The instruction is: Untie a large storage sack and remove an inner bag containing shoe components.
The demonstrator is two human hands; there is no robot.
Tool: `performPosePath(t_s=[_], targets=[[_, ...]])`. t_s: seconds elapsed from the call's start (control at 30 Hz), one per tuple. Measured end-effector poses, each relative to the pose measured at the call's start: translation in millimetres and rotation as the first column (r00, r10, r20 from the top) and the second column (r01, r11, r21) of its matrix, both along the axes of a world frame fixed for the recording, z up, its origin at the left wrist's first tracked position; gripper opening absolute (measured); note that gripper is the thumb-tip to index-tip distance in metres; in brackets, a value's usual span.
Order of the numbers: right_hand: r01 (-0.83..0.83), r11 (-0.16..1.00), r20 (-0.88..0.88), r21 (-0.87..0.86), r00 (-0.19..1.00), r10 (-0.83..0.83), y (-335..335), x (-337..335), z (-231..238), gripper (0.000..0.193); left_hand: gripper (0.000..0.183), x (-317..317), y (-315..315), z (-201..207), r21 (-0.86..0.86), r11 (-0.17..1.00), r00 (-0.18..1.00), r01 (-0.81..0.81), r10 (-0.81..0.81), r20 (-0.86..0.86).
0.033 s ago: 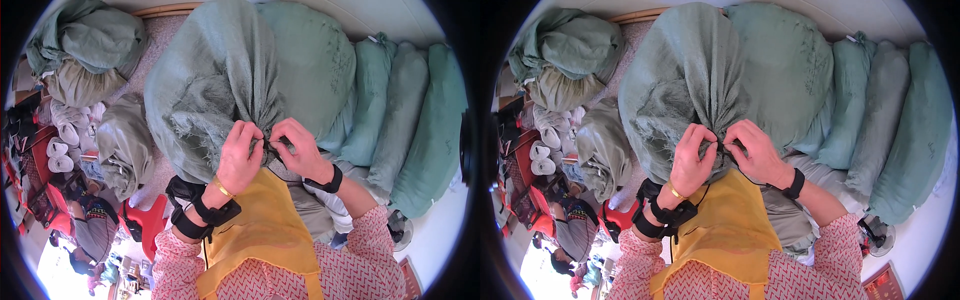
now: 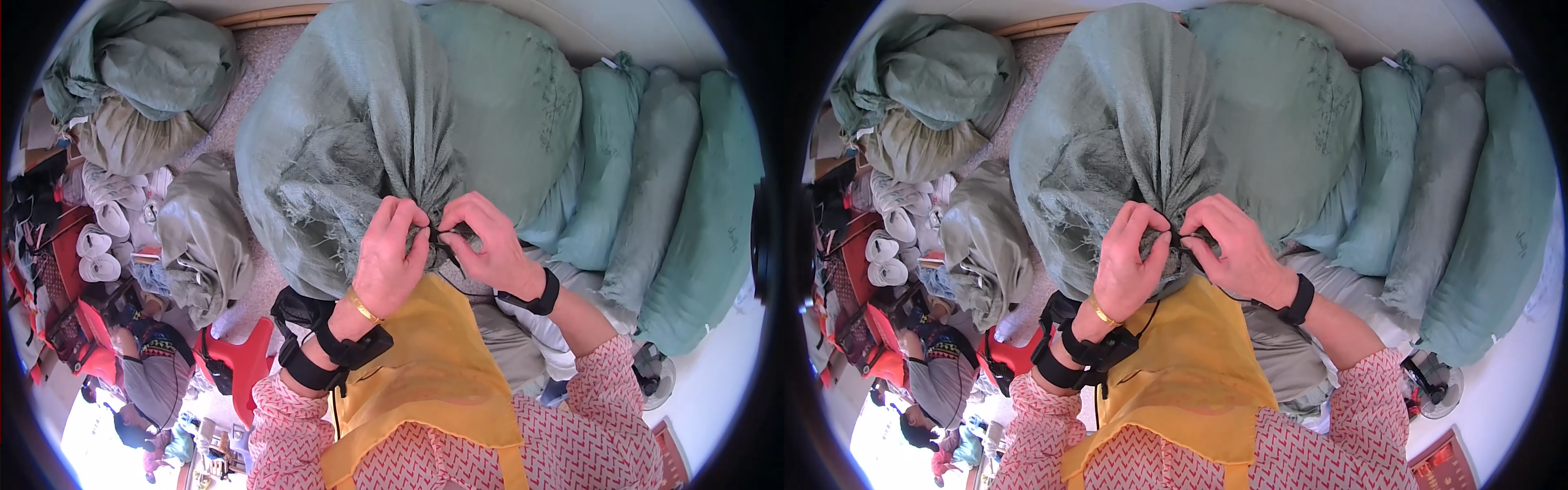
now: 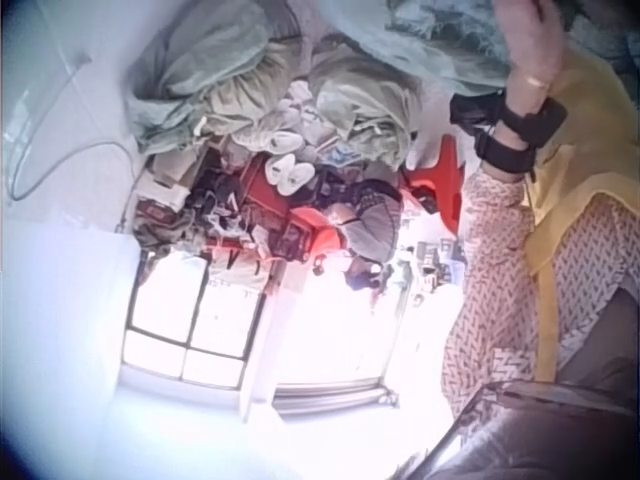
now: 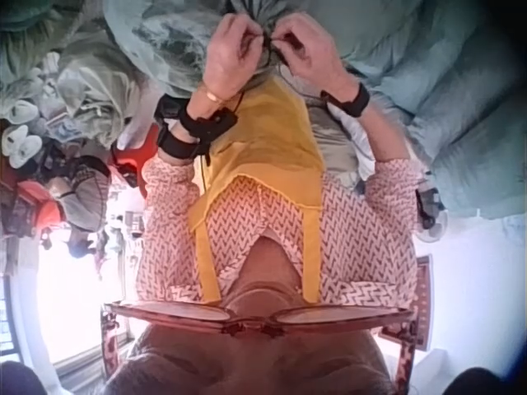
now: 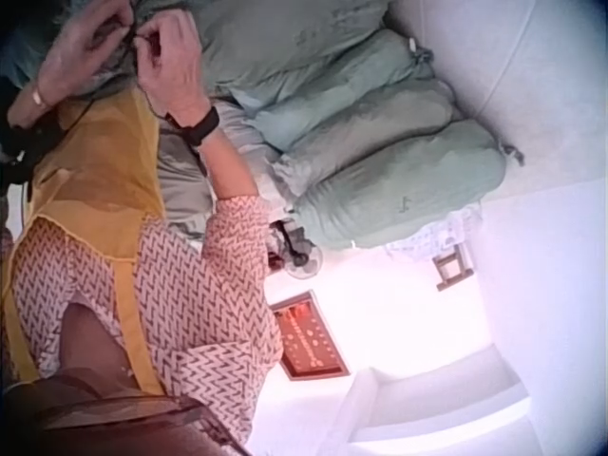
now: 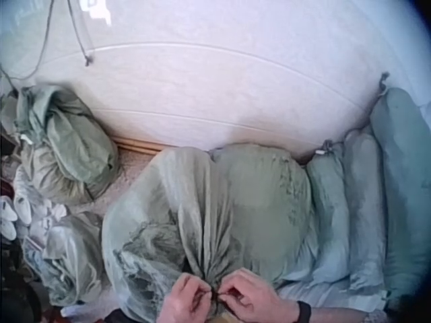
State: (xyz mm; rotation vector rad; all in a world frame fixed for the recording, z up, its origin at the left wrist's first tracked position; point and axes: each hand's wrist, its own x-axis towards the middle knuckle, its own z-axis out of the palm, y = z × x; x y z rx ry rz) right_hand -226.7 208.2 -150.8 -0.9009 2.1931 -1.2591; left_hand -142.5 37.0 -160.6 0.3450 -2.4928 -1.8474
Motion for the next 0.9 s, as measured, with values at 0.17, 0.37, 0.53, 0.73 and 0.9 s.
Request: performPosePath(t_s=[0.17,0.37,0.53,0.73,0.9], targets=[[-0.031,0.999,-0.077,0.015,0.996,0.032,-2.1,-1.3,0.2,0.022,0.019,1.5,-2.0,2.2,-0.021,0.999,0.999,0.029,-0.028,0.020],[-0.018,0.999,-0.053,0.037,0.998,0.020,-0.9,0.5,-0.1,0.020,0.021,1.5,0.0,4.7,-0.074,0.994,0.997,0.080,-0.080,-0.001],[0.016,0.999,0.022,0.043,1.000,-0.017,-0.5,4.9,0.8,0.018,0.022,1.0,0.3,3.6,-0.190,0.975,0.988,0.115,-0.132,-0.075],[0.016,0.998,0.082,0.059,0.996,-0.021,-2.4,6.8,0.8,0.016,0.022,-0.4,3.0,2.2,-0.301,0.944,0.979,0.133,-0.172,-0.107],[0.026,1.000,0.262,0.016,0.965,-0.030,2.4,2.9,-2.2,0.014,0.019,-2.4,-0.1,3.1,-0.217,0.973,0.991,0.080,-0.102,-0.091]])
